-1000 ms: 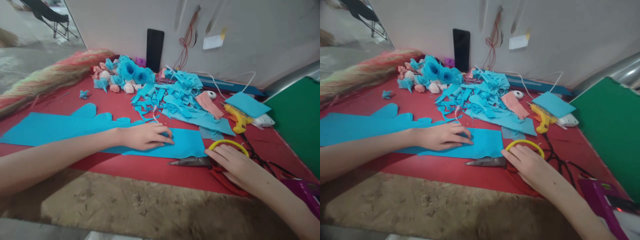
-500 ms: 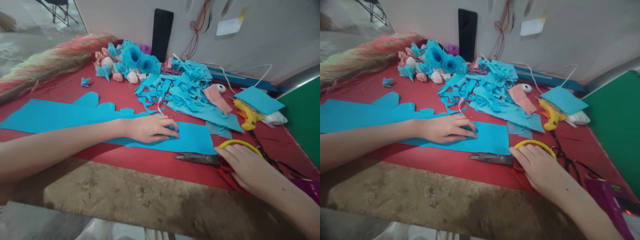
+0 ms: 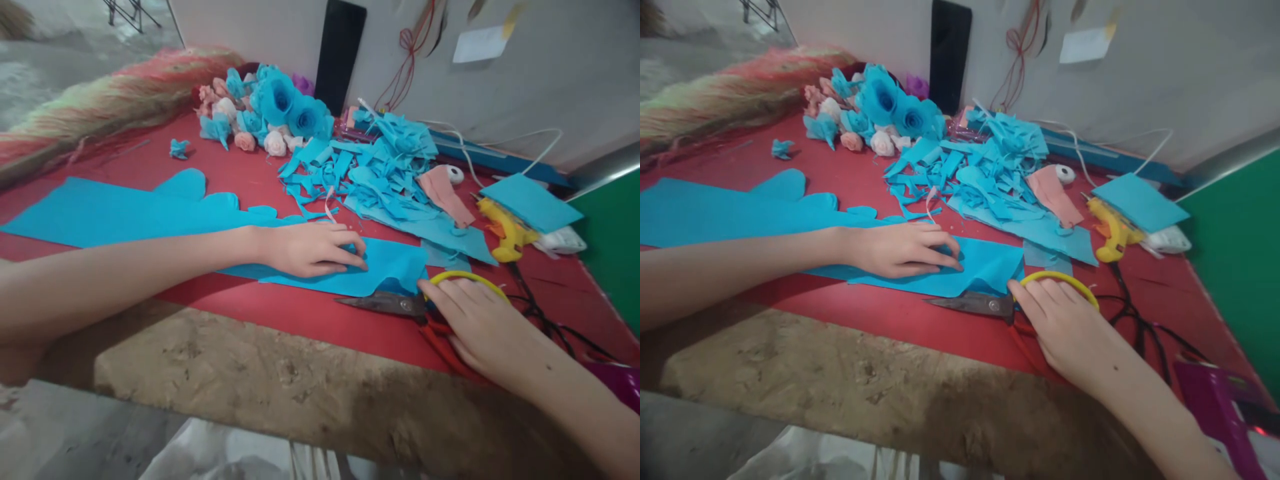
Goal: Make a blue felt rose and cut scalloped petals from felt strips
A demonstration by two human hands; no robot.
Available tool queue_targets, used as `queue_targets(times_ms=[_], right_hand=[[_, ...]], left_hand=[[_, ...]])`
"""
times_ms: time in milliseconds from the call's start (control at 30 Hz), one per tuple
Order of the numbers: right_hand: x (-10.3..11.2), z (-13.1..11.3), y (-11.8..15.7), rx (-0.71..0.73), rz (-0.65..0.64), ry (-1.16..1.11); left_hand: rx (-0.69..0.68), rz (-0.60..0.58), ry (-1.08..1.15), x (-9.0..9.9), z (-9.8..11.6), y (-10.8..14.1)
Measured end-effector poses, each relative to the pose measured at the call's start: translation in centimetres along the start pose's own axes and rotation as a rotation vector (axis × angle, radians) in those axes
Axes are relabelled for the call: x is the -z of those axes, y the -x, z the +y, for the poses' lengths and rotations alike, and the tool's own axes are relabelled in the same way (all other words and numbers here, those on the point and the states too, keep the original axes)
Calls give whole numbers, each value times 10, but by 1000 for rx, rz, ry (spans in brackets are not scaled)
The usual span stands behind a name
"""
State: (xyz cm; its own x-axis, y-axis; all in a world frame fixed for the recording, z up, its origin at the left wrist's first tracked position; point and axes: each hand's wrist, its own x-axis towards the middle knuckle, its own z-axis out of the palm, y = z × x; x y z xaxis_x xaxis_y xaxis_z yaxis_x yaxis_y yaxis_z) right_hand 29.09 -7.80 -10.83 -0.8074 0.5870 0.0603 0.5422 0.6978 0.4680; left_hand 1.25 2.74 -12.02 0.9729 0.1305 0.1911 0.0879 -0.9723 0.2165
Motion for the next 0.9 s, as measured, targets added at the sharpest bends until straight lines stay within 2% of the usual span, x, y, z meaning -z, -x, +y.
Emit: queue_targets(times_ms=[200, 433, 533, 700, 900], right_hand=[[-8, 3, -1, 23, 148, -63], [-12, 0, 5, -14, 216, -137], [-8, -2, 5, -23, 181, -137], [6, -4, -1, -5, 26, -62], [7, -2, -1, -35, 21, -106]], left_hand=[[-14, 18, -8, -1, -1, 0], [-24, 29, 6, -1, -2, 0], [-15, 21, 9, -1, -1, 0], [-19, 24, 8, -1, -1, 0], [-17, 16, 9, 0, 0, 0]])
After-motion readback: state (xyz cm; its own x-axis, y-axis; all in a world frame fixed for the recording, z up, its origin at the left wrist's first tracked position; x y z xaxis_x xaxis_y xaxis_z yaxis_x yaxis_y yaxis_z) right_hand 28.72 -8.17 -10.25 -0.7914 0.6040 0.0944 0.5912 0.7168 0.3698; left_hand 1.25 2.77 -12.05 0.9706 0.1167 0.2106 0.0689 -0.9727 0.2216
